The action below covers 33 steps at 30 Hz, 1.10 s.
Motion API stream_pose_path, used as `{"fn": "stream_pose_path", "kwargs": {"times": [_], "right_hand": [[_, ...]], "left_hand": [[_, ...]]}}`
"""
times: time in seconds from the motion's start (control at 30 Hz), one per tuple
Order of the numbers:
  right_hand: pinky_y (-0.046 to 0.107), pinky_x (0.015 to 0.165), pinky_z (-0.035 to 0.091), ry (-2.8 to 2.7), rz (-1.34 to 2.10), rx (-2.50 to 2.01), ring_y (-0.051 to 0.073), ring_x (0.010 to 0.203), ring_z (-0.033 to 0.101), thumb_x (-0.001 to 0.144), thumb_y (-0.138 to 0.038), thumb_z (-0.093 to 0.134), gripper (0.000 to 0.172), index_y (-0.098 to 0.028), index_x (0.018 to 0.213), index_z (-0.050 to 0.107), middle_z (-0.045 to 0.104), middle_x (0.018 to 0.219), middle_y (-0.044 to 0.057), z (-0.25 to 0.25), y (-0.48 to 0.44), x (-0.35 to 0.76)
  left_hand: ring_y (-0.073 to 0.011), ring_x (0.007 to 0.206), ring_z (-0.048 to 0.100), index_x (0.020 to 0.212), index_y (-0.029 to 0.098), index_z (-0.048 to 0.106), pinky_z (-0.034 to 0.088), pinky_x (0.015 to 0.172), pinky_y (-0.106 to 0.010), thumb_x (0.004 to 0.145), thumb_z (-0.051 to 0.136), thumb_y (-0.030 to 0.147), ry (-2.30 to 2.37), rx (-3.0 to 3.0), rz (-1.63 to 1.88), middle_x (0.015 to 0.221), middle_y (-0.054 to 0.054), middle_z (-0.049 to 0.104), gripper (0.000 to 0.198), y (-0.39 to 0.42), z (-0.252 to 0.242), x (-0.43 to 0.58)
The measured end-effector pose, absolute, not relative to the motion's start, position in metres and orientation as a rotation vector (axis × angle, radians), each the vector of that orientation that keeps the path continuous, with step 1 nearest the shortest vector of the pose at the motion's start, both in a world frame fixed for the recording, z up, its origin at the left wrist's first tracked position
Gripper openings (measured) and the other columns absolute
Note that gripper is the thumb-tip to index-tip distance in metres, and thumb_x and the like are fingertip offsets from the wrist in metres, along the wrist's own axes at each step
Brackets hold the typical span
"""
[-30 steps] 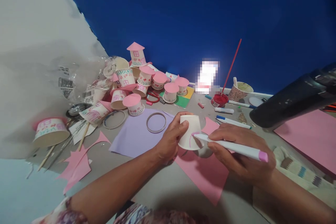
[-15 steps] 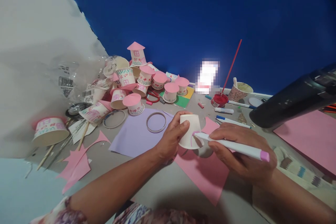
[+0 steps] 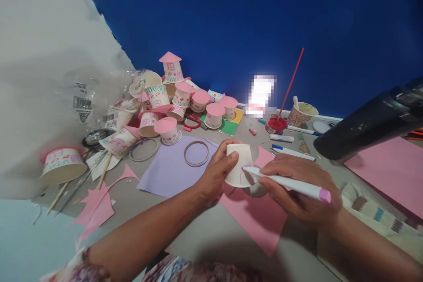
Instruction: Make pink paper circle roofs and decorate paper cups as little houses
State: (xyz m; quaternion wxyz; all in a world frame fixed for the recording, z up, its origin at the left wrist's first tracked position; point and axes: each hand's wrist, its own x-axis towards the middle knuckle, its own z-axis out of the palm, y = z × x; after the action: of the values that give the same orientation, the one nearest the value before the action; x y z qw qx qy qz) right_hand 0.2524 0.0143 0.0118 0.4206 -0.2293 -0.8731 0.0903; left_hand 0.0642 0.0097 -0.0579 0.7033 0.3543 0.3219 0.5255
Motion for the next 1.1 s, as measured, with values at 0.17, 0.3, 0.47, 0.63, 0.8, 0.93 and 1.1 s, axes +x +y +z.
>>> {"fn": "stream_pose_path", "kwargs": {"times": [0.17,0.3,0.47,0.63,0.8,0.93,1.1], "right_hand": [[0.024,0.06,0.054,-2.219,0.236,-0.554,0.014,0.062,0.07,0.095,-0.015,0.06,0.01,-0.019,0.091,0.068,0.075,0.07,0.002,0.0117,0.0143,0.2534],[0.025,0.059,0.054,-2.214,0.21,-0.567,0.015,0.062,0.07,0.094,-0.017,0.063,0.005,-0.019,0.093,0.068,0.075,0.07,0.002,0.0111,0.0143,0.2546],[0.025,0.058,0.054,-2.225,0.258,-0.546,0.015,0.062,0.07,0.095,-0.015,0.06,0.01,-0.02,0.092,0.068,0.076,0.071,0.003,0.0131,0.0148,0.2542],[0.025,0.058,0.052,-2.215,0.225,-0.543,0.014,0.061,0.069,0.094,-0.016,0.063,0.007,-0.019,0.092,0.068,0.074,0.07,0.002,0.0112,0.0158,0.2533],[0.027,0.056,0.05,-2.157,0.231,-0.572,0.014,0.059,0.067,0.097,-0.019,0.059,0.011,-0.02,0.091,0.068,0.074,0.069,0.002,0.0094,0.0141,0.2531],[0.025,0.057,0.052,-2.221,0.207,-0.515,0.014,0.06,0.068,0.097,-0.018,0.061,0.008,-0.021,0.092,0.066,0.073,0.068,0.0,0.0092,0.0148,0.2518],[0.026,0.057,0.052,-2.178,0.141,-0.559,0.014,0.059,0.067,0.093,-0.017,0.064,0.004,-0.019,0.092,0.067,0.073,0.069,0.001,0.0125,0.0172,0.2563]], "left_hand": [[-0.0134,0.068,0.056,0.118,0.023,0.054,0.044,0.061,-0.023,0.085,0.073,0.053,0.736,0.778,1.163,0.082,0.002,0.059,0.049,0.009,-0.0579,0.0642],[-0.013,0.066,0.055,0.118,0.023,0.055,0.044,0.06,-0.023,0.086,0.072,0.052,0.735,0.779,1.163,0.082,0.001,0.06,0.048,0.0089,-0.0571,0.0646],[-0.0132,0.066,0.055,0.117,0.022,0.056,0.044,0.06,-0.022,0.083,0.075,0.053,0.75,0.765,1.172,0.082,0.001,0.06,0.049,0.0091,-0.0559,0.0648],[-0.0129,0.067,0.055,0.118,0.022,0.056,0.044,0.059,-0.022,0.086,0.073,0.052,0.74,0.779,1.157,0.083,0.001,0.06,0.047,0.0091,-0.057,0.0641],[-0.0135,0.067,0.055,0.116,0.022,0.056,0.043,0.06,-0.023,0.085,0.074,0.053,0.76,0.779,1.165,0.081,0.001,0.058,0.047,0.0089,-0.0549,0.0644],[-0.0154,0.071,0.057,0.117,0.022,0.056,0.044,0.063,-0.024,0.084,0.074,0.053,0.755,0.768,1.166,0.083,0.0,0.06,0.049,0.0089,-0.0552,0.0647],[-0.0146,0.068,0.055,0.116,0.022,0.057,0.042,0.061,-0.024,0.081,0.076,0.055,0.754,0.759,1.176,0.084,0.001,0.06,0.051,0.0099,-0.0567,0.0657]]}}
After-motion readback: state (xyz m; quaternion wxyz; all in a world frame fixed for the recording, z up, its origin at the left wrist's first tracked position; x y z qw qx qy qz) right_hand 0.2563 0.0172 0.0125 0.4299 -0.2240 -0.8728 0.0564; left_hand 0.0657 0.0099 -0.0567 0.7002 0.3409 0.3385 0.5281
